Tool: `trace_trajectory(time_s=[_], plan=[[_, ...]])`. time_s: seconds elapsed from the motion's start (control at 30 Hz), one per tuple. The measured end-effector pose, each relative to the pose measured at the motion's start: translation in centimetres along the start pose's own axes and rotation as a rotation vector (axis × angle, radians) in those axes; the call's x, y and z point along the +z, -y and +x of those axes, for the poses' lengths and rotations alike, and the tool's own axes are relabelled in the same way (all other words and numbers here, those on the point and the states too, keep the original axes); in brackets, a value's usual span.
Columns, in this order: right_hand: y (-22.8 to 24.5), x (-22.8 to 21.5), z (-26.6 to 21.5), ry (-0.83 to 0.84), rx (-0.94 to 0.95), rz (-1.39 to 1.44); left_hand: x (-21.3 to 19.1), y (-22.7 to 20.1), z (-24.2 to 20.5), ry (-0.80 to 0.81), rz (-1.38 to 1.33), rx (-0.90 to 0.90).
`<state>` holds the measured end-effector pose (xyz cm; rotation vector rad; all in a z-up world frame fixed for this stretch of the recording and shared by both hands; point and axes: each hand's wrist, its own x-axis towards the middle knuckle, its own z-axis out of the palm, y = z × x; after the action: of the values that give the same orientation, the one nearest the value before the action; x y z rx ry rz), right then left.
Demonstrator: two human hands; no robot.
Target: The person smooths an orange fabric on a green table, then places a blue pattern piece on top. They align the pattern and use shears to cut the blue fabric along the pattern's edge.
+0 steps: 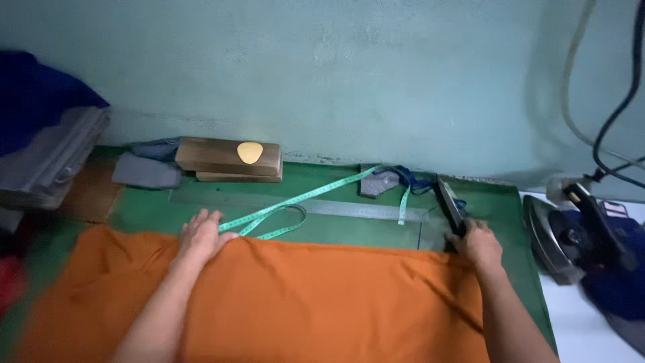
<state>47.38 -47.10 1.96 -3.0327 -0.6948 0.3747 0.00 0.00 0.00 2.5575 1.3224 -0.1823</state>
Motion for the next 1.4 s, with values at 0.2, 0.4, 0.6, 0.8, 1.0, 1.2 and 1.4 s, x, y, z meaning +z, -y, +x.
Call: trace_trajectory(time_s=[0.2,0.4,0.6,0.8,1.0,1.2,1.4], plan=[[-1.7,2.2,7.0,0.026,-0.068,-0.12,-2.1,-0.6,2.8,0.367,-0.058,0.043],[0.1,-2.8,8.2,0.036,-0.381,-0.114,-8.4,-8.4,1.6,0.56,0.006,-0.13],[0.2,-1.3,7.6,-0.059,-0.375,-0.14,-8.0,-9.8,0.6,0.603,-0.076,-0.047],[17.3,-12.8,-4.0,-0.216,-0.483,0.443,-9.2,-13.9,6.3,-0.302,0.008,0.474],[30.7,-16.5,-9.5,-0.083,-0.772,1.13,-24.4,-28.3,-3.5,-0.363,-0.372,0.954],[29.4,-18.5,3.0,-0.455,-0.686,1.097,-28.2,-18.3,-8.8,0.076,-0.583,0.56],[26.0,-16.4,5.3,-0.548,-0.923,0.664,1.9,3.6,-13.4,-0.458,-0.298,0.494]])
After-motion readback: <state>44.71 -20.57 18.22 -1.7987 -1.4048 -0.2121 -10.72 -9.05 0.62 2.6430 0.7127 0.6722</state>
